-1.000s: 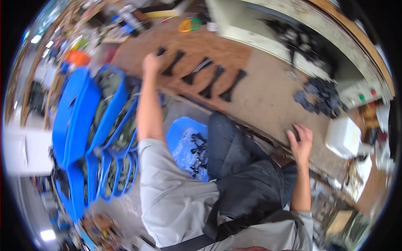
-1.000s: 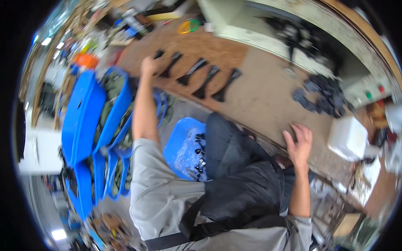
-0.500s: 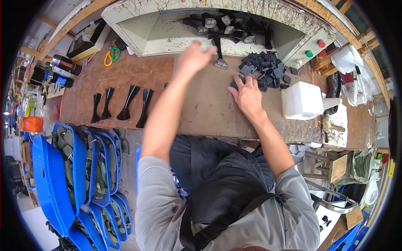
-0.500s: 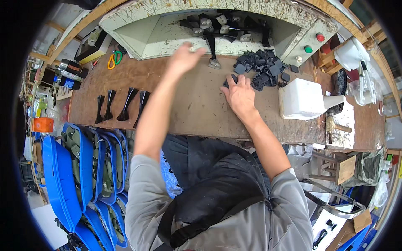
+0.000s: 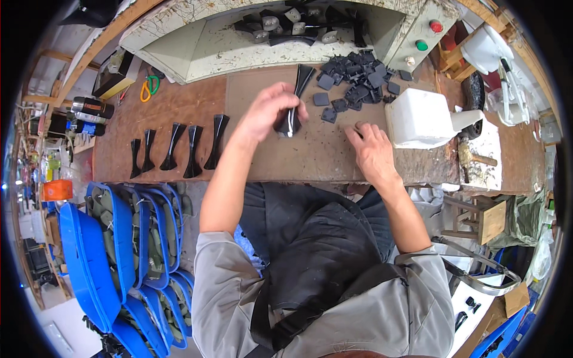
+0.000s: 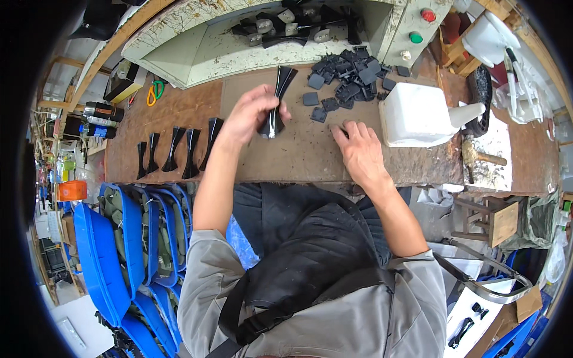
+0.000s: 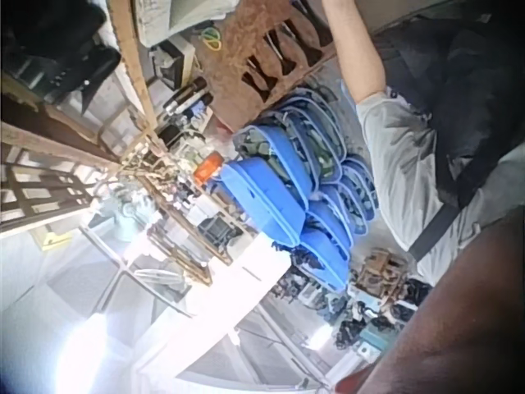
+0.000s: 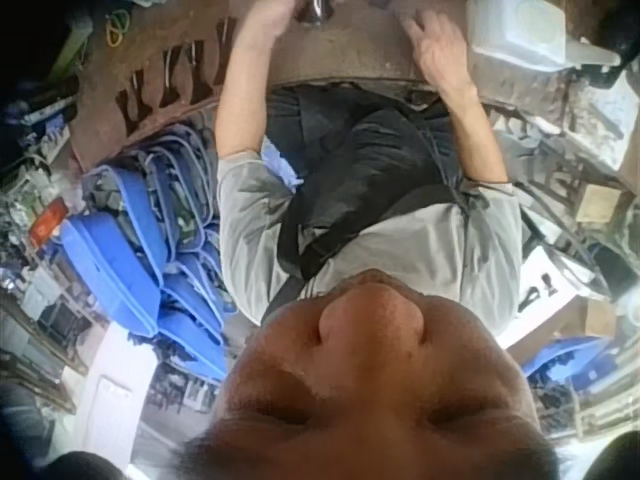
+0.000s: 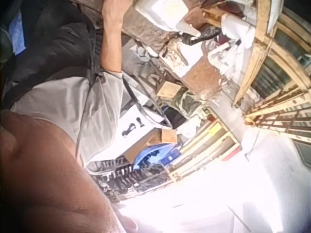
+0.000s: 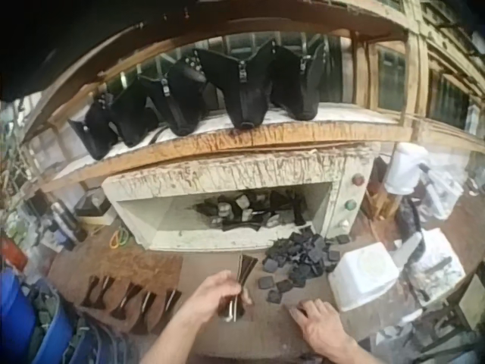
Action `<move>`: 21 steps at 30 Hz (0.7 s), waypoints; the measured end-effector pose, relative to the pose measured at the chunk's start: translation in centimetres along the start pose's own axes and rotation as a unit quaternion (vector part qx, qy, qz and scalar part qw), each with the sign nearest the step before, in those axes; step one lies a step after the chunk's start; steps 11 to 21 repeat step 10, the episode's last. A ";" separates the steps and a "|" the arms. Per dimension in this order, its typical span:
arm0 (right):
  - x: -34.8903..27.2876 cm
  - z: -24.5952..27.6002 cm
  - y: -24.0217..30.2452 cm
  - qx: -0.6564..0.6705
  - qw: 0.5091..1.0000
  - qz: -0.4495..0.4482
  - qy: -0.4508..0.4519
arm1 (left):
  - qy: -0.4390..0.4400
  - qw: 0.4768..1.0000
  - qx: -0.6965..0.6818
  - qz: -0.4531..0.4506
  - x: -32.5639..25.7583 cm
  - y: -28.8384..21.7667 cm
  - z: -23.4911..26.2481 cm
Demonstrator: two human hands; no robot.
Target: Applying glue and assembling shoe heel components.
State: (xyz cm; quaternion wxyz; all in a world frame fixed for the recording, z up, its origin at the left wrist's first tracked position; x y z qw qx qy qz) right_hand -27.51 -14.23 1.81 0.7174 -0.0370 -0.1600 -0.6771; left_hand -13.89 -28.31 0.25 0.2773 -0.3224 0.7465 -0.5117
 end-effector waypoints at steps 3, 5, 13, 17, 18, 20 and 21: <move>-2.1 -1.2 1.6 -0.024 0.998 0.039 0.041 | 0.050 0.998 0.006 -0.033 -4.0 -0.3 -4.4; -3.0 -0.6 2.6 0.002 0.997 0.068 0.037 | 0.019 0.996 0.076 -0.050 -6.6 -1.6 -6.2; -4.7 -2.1 1.3 -0.022 0.997 0.039 0.061 | 0.002 0.971 0.235 -0.042 -11.3 -5.0 -9.8; -4.7 -2.1 1.3 -0.022 0.997 0.039 0.061 | 0.002 0.971 0.235 -0.042 -11.3 -5.0 -9.8; -4.7 -2.1 1.3 -0.022 0.997 0.039 0.061 | 0.002 0.971 0.235 -0.042 -11.3 -5.0 -9.8; -4.7 -2.1 1.3 -0.022 0.997 0.039 0.061 | 0.002 0.971 0.235 -0.042 -11.3 -5.0 -9.8; -4.7 -2.1 1.3 -0.022 0.997 0.039 0.061 | 0.002 0.971 0.235 -0.042 -11.3 -5.0 -9.8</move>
Point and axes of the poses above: each hand's wrist, its own x-axis towards the middle knuckle, its own z-axis out of the back of the hand, y = z × x, the point moved 10 cm from there along x, towards the middle knuckle, and after that the axes turned 7 degrees about -z, right-handed, at the moved point
